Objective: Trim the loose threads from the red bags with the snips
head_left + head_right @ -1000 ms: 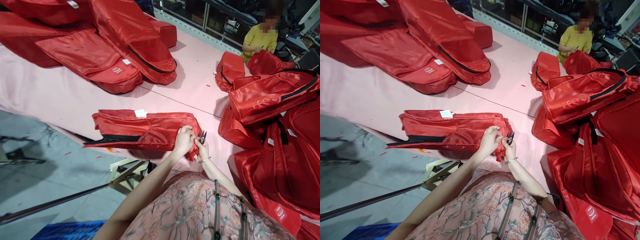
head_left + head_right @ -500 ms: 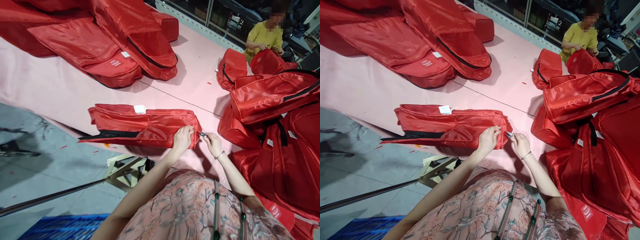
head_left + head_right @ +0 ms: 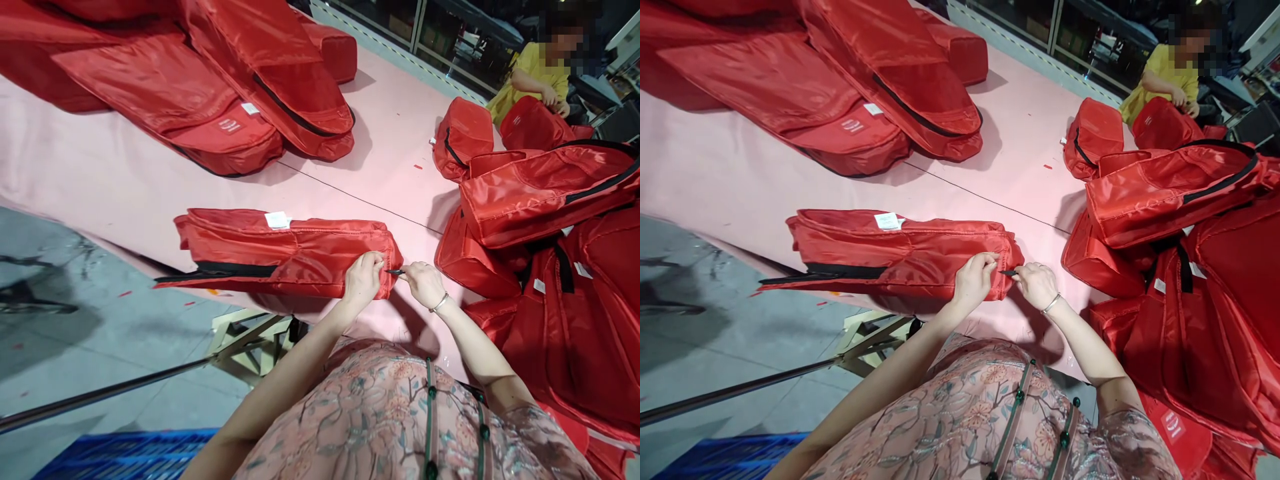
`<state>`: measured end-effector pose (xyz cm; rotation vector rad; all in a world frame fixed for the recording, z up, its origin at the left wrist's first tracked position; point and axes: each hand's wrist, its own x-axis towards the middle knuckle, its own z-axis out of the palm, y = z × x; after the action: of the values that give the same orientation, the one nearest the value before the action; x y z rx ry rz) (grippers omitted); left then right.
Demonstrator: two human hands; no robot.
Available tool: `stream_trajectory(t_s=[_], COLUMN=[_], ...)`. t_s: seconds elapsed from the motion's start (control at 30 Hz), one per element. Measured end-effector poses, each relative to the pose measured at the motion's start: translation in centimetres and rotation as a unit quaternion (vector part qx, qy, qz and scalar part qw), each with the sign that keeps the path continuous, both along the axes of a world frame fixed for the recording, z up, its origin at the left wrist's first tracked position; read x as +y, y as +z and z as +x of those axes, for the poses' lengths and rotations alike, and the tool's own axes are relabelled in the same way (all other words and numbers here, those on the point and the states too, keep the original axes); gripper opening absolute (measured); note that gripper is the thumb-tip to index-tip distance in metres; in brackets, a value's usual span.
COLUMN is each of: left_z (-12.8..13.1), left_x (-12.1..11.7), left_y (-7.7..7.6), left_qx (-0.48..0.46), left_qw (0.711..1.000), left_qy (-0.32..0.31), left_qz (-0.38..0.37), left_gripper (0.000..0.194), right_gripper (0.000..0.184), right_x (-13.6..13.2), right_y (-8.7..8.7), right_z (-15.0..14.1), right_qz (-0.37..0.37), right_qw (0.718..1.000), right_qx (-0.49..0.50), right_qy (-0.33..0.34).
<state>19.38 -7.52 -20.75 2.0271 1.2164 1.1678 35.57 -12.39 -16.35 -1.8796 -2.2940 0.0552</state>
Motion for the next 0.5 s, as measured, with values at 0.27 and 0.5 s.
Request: stream_trajectory(t_s=[0.27,0.5], left_z=[-1.2,-2.2], left_x=[1.8,3.6], left_y=[0.9,0.6], left_qx=[-0.085,-0.076], left_qw=[0.986,0.989], left_qy=[0.140,0.129], left_qz=[-0.005,-0.011], left_gripper=[0.022,0.028], right_gripper=[0.032,0.034], right_x=[3.9,7.5], right_y=[-1.2,0.1], right_z=[0.3,-2.4], right_qz=[0.091,0.112], right_qw=[0.981,0.993], right_qx=[0.162,-0.001], right_qy=[-0.047,-0.035])
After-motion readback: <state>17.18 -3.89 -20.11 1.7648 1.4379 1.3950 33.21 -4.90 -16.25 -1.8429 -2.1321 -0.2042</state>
